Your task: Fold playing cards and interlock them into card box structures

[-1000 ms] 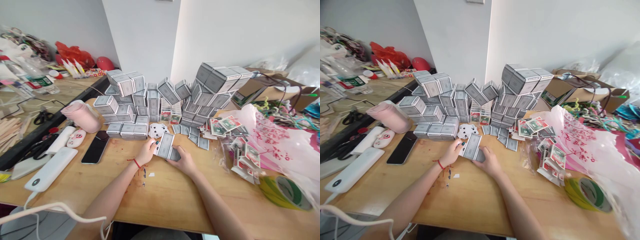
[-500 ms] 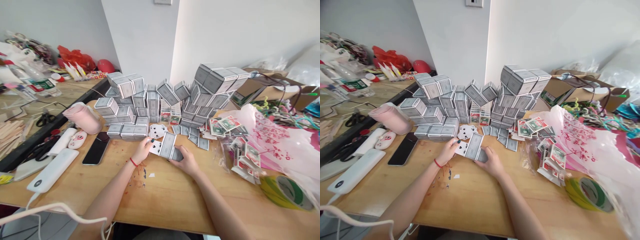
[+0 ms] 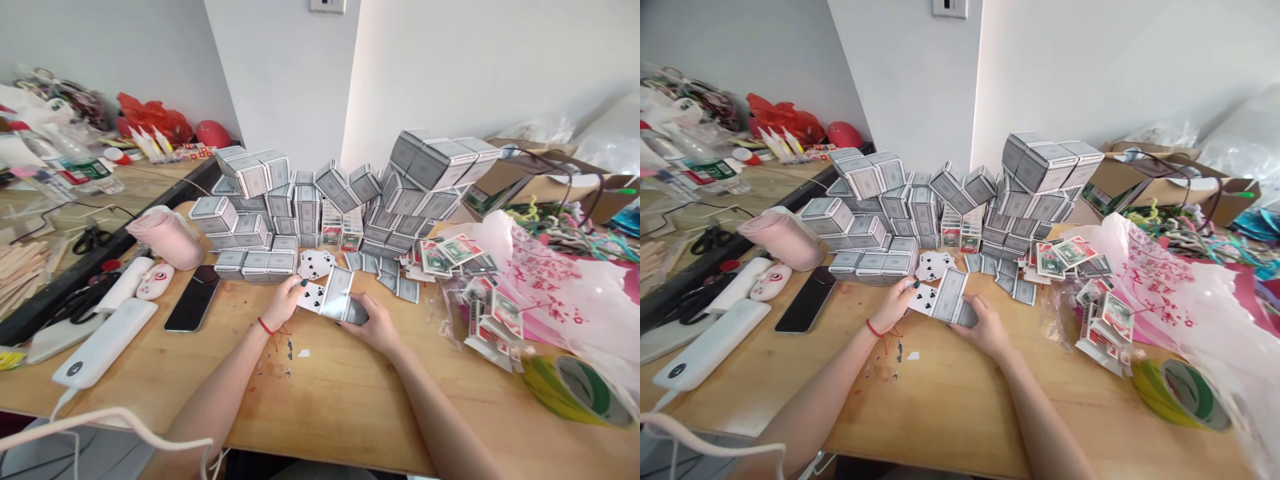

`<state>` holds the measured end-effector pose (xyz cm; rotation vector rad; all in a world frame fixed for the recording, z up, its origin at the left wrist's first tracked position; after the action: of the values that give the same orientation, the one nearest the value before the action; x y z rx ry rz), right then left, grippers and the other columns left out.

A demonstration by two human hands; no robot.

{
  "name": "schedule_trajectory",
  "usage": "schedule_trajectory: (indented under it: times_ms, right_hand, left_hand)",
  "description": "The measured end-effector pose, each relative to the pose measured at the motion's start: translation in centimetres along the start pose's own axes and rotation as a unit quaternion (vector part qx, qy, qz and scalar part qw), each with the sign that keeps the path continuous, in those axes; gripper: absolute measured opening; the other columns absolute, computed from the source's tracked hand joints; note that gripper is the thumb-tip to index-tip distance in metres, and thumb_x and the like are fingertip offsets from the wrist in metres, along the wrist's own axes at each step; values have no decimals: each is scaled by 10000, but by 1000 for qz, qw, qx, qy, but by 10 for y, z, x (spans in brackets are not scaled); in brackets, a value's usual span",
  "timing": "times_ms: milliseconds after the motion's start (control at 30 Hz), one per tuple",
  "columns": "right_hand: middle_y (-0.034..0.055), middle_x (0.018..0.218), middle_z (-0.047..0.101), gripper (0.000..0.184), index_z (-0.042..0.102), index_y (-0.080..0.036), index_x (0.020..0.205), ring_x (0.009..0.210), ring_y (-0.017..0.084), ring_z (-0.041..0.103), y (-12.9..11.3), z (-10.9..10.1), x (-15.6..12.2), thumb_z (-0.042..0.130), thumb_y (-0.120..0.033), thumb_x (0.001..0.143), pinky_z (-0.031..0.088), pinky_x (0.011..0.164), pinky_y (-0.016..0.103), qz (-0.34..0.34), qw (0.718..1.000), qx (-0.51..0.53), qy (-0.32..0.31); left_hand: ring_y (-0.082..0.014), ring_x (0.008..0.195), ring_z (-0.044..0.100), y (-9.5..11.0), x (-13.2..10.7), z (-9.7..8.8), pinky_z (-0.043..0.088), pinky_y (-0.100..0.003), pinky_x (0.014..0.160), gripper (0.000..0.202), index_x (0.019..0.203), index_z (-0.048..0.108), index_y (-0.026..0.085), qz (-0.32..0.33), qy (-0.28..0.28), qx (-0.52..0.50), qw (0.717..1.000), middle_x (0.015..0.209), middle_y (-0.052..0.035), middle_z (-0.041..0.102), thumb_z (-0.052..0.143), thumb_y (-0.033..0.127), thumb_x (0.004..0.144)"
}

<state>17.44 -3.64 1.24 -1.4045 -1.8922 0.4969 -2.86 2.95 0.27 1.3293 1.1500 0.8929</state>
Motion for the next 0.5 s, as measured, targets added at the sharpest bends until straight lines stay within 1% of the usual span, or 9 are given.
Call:
schedule_trajectory:
  times_ms: [200,333,500]
  right_hand:
    - [70,943,589,476,506,-209,1060,892,220,564,-2,0,0,648,-379,639,464,770,333,-2,1000,4,-5]
    - [69,953,585,463,510,-211,1049,898,219,564,-3,2,0,647,-376,639,463,772,330,-3,1000,10,-9]
    - [68,963,581,461,503,-214,1052,916,219,557,-4,2,1,645,-368,641,456,794,339,-3,1000,11,-12]
  left_hand:
    - [-59,434,322,4,-1,5,251,-177,412,195,735,457,157,32,0,11,999,512,59,388,462,347,779]
    - [-64,452,319,0,-3,10,254,-179,427,206,701,434,164,39,-13,33,999,516,59,358,454,350,788]
    - [-72,464,311,-2,-4,13,253,-188,436,207,701,420,171,51,-12,50,997,527,58,343,439,353,797]
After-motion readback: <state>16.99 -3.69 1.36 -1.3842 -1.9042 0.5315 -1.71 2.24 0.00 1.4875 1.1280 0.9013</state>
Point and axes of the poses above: each hand's wrist, its own x-axis towards the middle knuckle, its own z-axis out of the palm, y = z × x, the point moved 4 cm from there along x, towards the middle knuckle
